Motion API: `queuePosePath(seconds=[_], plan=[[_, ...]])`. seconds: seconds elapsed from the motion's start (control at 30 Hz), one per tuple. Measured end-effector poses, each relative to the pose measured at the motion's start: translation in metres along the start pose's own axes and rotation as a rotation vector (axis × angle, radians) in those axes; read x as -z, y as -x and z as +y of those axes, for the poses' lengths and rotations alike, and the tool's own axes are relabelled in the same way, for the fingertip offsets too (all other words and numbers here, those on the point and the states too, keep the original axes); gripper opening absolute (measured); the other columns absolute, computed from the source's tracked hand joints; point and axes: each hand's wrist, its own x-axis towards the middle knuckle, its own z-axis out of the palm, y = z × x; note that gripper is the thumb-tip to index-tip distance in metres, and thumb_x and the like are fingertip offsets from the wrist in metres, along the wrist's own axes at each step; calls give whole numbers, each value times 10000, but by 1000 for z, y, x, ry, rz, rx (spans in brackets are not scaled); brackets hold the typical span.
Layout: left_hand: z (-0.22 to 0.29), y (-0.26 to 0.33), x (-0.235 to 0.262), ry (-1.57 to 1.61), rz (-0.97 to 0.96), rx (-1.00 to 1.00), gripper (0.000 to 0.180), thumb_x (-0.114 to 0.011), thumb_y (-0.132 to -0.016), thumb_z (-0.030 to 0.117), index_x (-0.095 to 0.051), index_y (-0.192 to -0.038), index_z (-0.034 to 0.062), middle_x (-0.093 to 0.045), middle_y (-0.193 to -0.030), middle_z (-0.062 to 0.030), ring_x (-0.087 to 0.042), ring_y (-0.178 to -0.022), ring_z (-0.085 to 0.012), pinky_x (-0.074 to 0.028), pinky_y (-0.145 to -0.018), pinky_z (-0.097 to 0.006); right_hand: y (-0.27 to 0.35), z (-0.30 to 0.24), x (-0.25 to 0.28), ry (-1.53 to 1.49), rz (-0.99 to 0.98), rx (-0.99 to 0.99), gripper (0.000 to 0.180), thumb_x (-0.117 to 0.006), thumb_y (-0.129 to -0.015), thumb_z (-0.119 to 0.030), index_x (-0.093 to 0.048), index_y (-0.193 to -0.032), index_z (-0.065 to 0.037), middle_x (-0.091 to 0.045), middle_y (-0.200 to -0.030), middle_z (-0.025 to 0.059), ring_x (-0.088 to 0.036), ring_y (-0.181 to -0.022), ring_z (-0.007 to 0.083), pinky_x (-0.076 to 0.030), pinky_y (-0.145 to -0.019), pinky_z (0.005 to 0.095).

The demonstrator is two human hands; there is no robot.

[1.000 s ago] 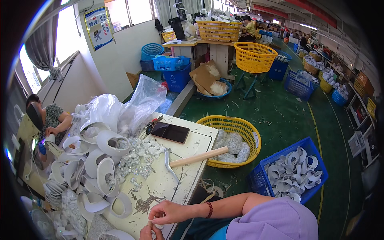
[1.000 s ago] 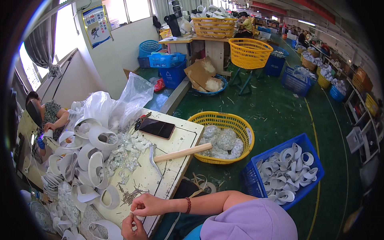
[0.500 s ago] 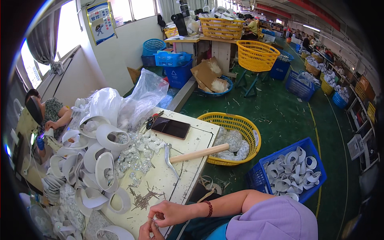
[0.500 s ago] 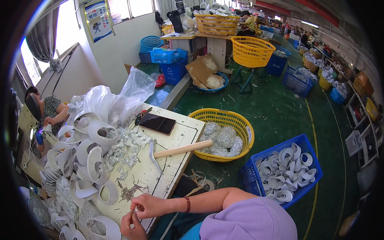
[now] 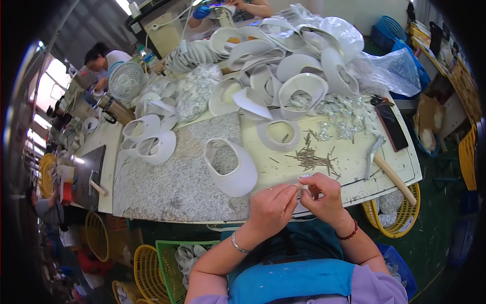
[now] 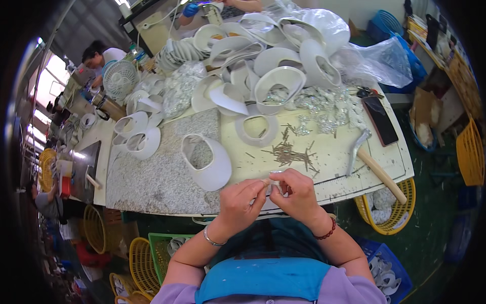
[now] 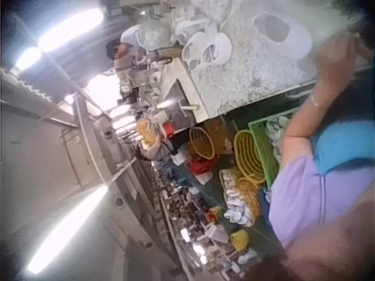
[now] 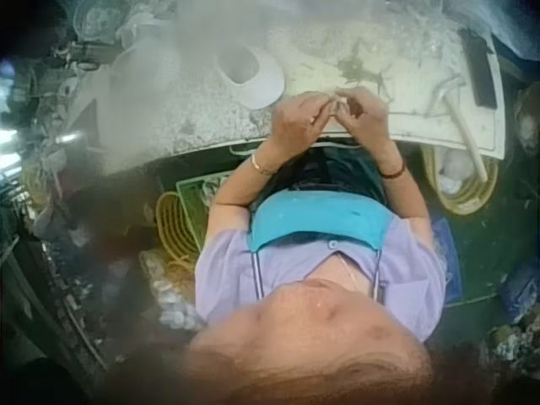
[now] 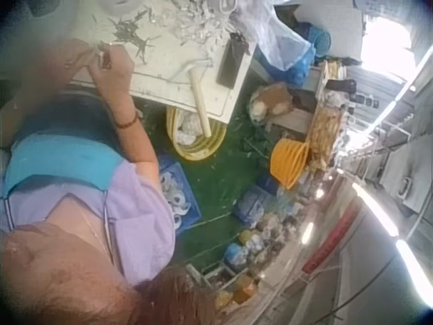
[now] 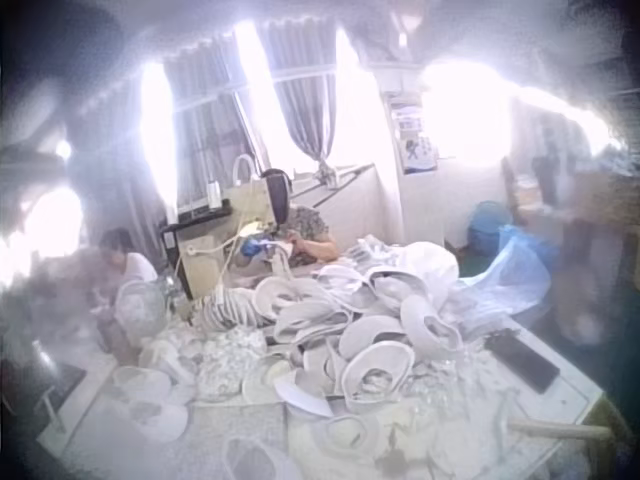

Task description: The person folds decorative trims, fits them into shoe upper components by hand, and taps the components with a hammer.

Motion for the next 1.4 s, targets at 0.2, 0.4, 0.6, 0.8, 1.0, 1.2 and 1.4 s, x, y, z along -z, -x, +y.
queuePosePath(seconds=[0.2, 0.4, 0.6, 0.8, 1.0, 1.2, 1.4], plan=[[-25, 4, 60, -507, 71, 23, 286, -666, -691, 56, -626, -972, 25, -648, -945, -120, -622, -843, -274, -453, -776, -381, 4, -2, -2, 33, -26, 39, 235, -642, -653, 43, -639, -878, -25, -528, -632, 48, -471, -477, 123, -391, -443, 249], [-37, 16, 85, -672, -238, 114, 428, -667, -706, 172, -580, -1101, 29, -627, -973, -101, -560, -972, -265, -323, -930, -434, 5, -3, -9, -11, -69, 42, 227, -641, -654, 40, -636, -871, -26, -525, -631, 49, -474, -483, 128, -396, -450, 251], [-7, 5, 62, 32, 20, 446, 412, -640, -755, 163, -556, -1137, 33, -618, -971, -95, -563, -922, -223, -394, -826, -351, -12, -29, -14, -100, -74, 141, 261, -653, -651, 37, -637, -903, -31, -539, -659, 58, -502, -511, 144, -412, -462, 260], [9, 2, 43, 714, 104, 637, 239, -504, -898, 191, -591, -1003, -6, -592, -817, -38, -496, -712, -99, -405, -643, -254, -31, -43, -15, -42, 41, 290, 297, -653, -640, 51, -643, -928, -21, -576, -719, 76, -527, -538, 140, -426, -476, 254], [11, 2, 33, 793, 186, 680, 356, -389, -950, 250, -615, -896, -20, -582, -762, -42, -478, -679, -90, -388, -612, -247, -35, -46, -12, -49, 80, 289, 307, -651, -639, 54, -642, -938, -18, -602, -767, 93, -549, -564, 144, -436, -477, 248], [14, 0, 34, 955, 184, 857, 261, -476, -904, 152, -618, -1012, -38, -610, -806, -40, -502, -708, -81, -414, -640, -235, -33, -48, 1, -81, 107, 322, 306, -657, -636, 46, -640, -933, -21, -606, -777, 105, -577, -599, 186, -460, -488, 276], [14, 5, 24, 785, 101, 732, 237, -537, -859, 21, -628, -1075, -7, -639, -992, -43, -590, -891, -117, -459, -821, -258, -30, -56, 5, -2, 158, 516, 334, -650, -605, 49, -636, -928, -37, -602, -819, 112, -592, -640, 222, -481, -510, 287]])
